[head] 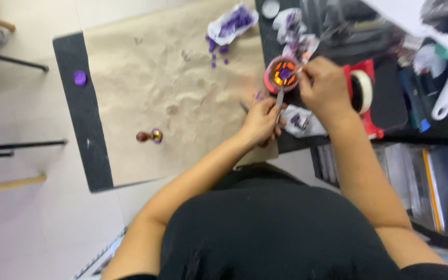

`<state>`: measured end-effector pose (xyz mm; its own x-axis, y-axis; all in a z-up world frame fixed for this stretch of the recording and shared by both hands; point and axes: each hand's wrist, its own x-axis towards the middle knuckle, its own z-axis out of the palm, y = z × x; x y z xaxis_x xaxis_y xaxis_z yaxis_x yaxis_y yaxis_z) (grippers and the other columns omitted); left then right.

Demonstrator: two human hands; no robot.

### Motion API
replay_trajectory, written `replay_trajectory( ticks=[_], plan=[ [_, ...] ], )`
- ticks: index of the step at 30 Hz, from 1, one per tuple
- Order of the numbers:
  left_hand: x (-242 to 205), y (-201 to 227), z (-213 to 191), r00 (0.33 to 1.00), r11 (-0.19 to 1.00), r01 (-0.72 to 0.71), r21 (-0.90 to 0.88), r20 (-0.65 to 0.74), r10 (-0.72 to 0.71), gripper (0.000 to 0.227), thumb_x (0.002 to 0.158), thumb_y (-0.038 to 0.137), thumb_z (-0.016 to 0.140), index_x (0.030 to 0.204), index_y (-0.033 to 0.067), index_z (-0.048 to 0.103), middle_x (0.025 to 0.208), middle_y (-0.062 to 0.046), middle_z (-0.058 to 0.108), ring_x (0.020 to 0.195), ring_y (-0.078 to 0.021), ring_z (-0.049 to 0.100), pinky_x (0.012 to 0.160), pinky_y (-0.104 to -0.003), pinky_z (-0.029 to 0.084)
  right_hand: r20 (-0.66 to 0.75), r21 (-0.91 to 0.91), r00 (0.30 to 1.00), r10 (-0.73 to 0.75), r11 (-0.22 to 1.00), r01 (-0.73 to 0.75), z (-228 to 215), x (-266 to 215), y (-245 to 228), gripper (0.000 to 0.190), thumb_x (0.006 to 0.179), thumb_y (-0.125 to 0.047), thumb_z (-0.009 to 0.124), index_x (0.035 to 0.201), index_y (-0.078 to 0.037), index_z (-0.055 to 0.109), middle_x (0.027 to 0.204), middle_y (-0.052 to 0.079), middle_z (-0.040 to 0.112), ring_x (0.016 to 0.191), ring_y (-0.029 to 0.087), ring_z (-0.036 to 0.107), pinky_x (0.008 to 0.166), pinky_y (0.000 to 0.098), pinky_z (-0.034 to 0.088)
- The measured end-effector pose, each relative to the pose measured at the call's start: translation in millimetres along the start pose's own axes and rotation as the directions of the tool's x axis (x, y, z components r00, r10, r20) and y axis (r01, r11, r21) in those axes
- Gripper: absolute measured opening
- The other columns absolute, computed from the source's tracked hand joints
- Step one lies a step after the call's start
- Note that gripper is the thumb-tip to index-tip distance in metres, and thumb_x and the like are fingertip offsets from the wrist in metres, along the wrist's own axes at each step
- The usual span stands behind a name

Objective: Melting wax beads in a spoon and using a metal stamp to create decorative seals.

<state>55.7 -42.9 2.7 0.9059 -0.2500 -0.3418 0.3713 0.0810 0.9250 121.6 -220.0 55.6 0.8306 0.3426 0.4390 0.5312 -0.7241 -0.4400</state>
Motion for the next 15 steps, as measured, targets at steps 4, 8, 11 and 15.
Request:
replay_trajectory(
  ticks=[4, 8, 11, 15],
  plan=[
    [-1.3, -7.9, 1.4, 1.000, 1.000, 0.003, 0.003, 0.008, -0.003, 0.028, 0.106, 0.011, 0.042, 0.114, -0.0075, 0.061, 0.070, -0.023, 0.068, 0.044, -0.0271, 0.066, 0.029, -0.031, 0.051, 0.029, -0.041, 0.999, 0.044, 0.998, -0.043, -6.4, 3.3, -4.3, 0.010, 0.095, -0.012, 0.071, 0.092, -0.003, 0.075, 0.079, 0.017, 0.066, 0.081, 0.039, 0.069, 0.071, 0.0449, 0.055],
    [-5.4, -4.2, 2.4, 1.000, 0.999, 0.028, -0.038, -0.002, -0.028, 0.027, 0.106, 0.009, 0.042, 0.115, -0.0072, 0.061, 0.072, -0.023, 0.068, 0.043, -0.0233, 0.065, 0.027, -0.027, 0.050, 0.036, -0.025, 0.997, 0.064, 0.998, -0.063, -8.1, 3.5, -1.0, 0.008, 0.095, -0.013, 0.071, 0.096, -0.008, 0.076, 0.083, 0.012, 0.068, 0.083, 0.034, 0.070, 0.075, 0.0399, 0.056],
    [-5.8, -7.2, -0.9, 0.999, 0.999, 0.034, -0.036, -0.011, -0.034, 0.027, 0.107, 0.010, 0.042, 0.114, -0.0074, 0.061, 0.071, -0.022, 0.066, 0.043, -0.0221, 0.064, 0.027, -0.026, 0.049, 0.024, -0.010, 0.998, 0.057, 0.998, -0.056, -5.3, 7.6, -6.7, 0.008, 0.095, -0.013, 0.070, 0.097, -0.007, 0.076, 0.085, 0.012, 0.069, 0.086, 0.034, 0.071, 0.078, 0.0392, 0.057],
    [-18.6, 12.2, 0.4, 0.998, 0.999, 0.045, -0.008, -0.037, -0.046, 0.026, 0.107, 0.010, 0.043, 0.109, -0.0056, 0.064, 0.068, -0.022, 0.066, 0.042, -0.0230, 0.063, 0.025, -0.028, 0.047, 0.029, -0.003, 0.999, 0.032, 0.999, -0.032, -6.1, 10.2, -13.4, 0.010, 0.097, -0.012, 0.068, 0.098, -0.006, 0.076, 0.087, 0.014, 0.071, 0.090, 0.034, 0.072, 0.082, 0.0397, 0.057]
  ],
)
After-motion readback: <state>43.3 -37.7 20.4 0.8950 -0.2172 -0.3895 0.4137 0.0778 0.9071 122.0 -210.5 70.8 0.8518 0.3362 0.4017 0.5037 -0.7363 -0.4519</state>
